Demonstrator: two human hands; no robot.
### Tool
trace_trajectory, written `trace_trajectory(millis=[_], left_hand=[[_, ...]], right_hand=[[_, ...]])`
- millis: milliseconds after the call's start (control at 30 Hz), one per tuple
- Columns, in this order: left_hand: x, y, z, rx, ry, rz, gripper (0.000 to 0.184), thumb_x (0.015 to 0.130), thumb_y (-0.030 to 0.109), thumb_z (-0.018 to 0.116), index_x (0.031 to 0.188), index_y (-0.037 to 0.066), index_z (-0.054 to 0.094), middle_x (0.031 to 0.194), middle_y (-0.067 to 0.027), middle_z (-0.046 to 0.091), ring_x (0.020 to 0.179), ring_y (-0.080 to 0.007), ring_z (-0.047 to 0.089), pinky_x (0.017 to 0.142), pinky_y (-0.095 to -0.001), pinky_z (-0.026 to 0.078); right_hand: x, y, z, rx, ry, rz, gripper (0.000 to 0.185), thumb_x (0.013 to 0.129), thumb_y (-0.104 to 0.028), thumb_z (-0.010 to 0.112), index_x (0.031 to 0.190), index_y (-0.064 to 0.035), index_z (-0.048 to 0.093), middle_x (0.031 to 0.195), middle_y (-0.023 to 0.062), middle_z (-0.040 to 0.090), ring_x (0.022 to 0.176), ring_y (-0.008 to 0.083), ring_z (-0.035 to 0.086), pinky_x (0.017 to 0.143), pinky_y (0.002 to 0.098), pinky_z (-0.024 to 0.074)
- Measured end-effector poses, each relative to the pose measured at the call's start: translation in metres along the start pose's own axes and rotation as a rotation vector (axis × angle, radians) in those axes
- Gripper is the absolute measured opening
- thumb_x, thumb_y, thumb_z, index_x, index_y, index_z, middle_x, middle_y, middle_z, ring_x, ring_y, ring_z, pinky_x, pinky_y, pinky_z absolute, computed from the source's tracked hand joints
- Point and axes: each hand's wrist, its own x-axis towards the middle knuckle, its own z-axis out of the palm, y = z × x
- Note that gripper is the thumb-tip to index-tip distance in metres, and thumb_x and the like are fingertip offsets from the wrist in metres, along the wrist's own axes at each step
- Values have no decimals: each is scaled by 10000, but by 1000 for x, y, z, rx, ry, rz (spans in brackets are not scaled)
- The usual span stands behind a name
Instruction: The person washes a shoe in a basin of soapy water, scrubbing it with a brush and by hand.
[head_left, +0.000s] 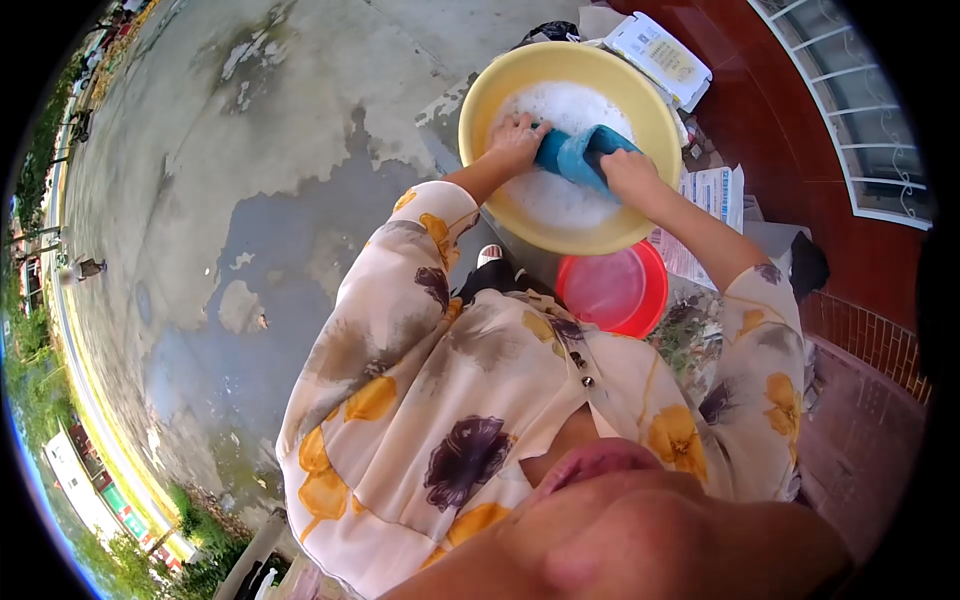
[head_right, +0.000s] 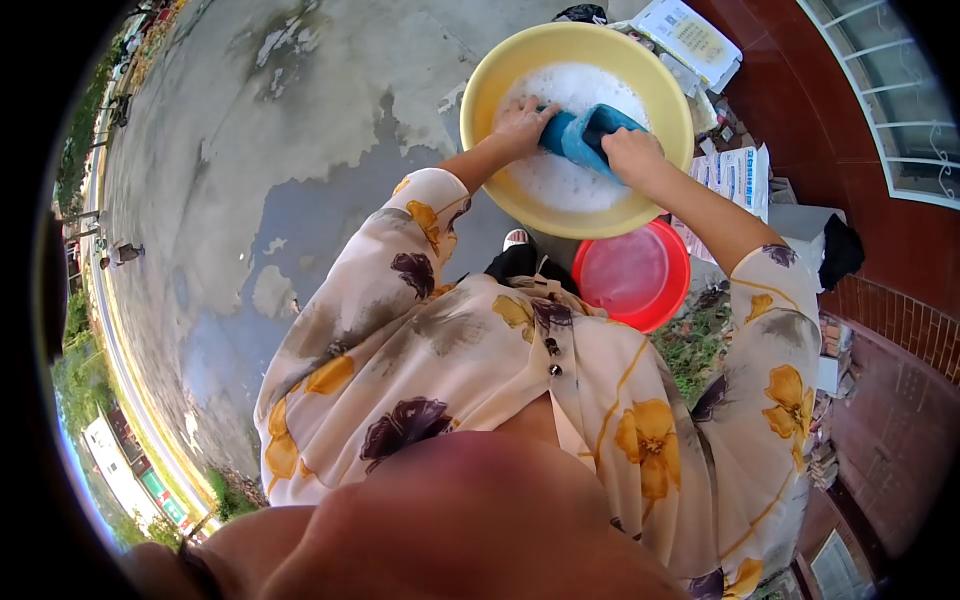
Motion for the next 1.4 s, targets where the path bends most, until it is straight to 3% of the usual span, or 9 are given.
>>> trace_trajectory(millis=[200,367,467,500,733,867,1000,1167,1400], left_hand=[[10,-2,11,-26,-13,-81,672,709,129,683,1324,183,418,1245,-166,443,1105,-391,480,904,-478,447],[10,-1,19,27,-11,-69,654,717,126,676,1318,149,418,1265,-206,426,1136,-404,467,913,-487,444],[7,-4,8,-9,-72,-88,684,702,164,714,1320,156,421,1277,-209,421,1154,-404,459,920,-474,445],[2,-2,4,0,-77,-73,696,696,182,727,1321,161,423,1278,-206,420,1155,-401,459,917,-470,449],[-1,4,-10,19,-87,-128,731,660,217,757,1318,248,439,1264,-148,419,1167,-365,438,933,-456,441],[1,0,0,-61,-75,-105,760,648,172,757,1328,223,423,1281,-160,404,1179,-370,426,943,-479,435],[7,1,3,-70,-102,-106,765,664,154,741,1345,179,394,1348,-196,372,1186,-403,424,950,-498,424],[-1,-5,15,-48,-21,-82,673,691,148,697,1315,175,445,1300,-205,403,1147,-409,450,935,-478,437],[0,-1,8,1,45,-52,658,667,173,729,1280,231,496,1244,-173,446,1116,-391,473,906,-431,457]], right_hand=[[54,5,68,424,-98,74,328,856,-162,475,1081,49,588,1096,292,581,1024,390,575,903,449,447],[51,2,20,1368,-289,406,442,886,-234,468,1256,4,518,1280,172,532,1179,251,492,1014,376,355],[46,7,-7,1188,-403,352,413,864,-197,484,1211,16,554,1250,187,554,1167,275,513,1003,371,366],[55,24,26,710,-338,-39,370,841,-170,510,1168,-22,600,1180,211,590,1086,326,567,968,384,406],[4,22,-28,74,-244,-36,279,814,-109,510,1041,-78,669,909,196,657,850,349,645,767,456,518],[37,-1,37,200,90,-46,195,836,-128,496,861,-15,654,873,236,645,812,392,641,722,481,518],[49,-2,60,590,262,56,314,843,-139,492,1085,31,598,1056,271,611,1025,406,572,939,428,415],[65,18,45,1235,-206,252,302,838,-135,502,1078,4,620,1041,251,624,1000,391,586,912,421,430],[28,39,-26,358,-384,-259,323,824,-137,521,1120,-112,649,974,225,646,944,380,610,848,427,479]])
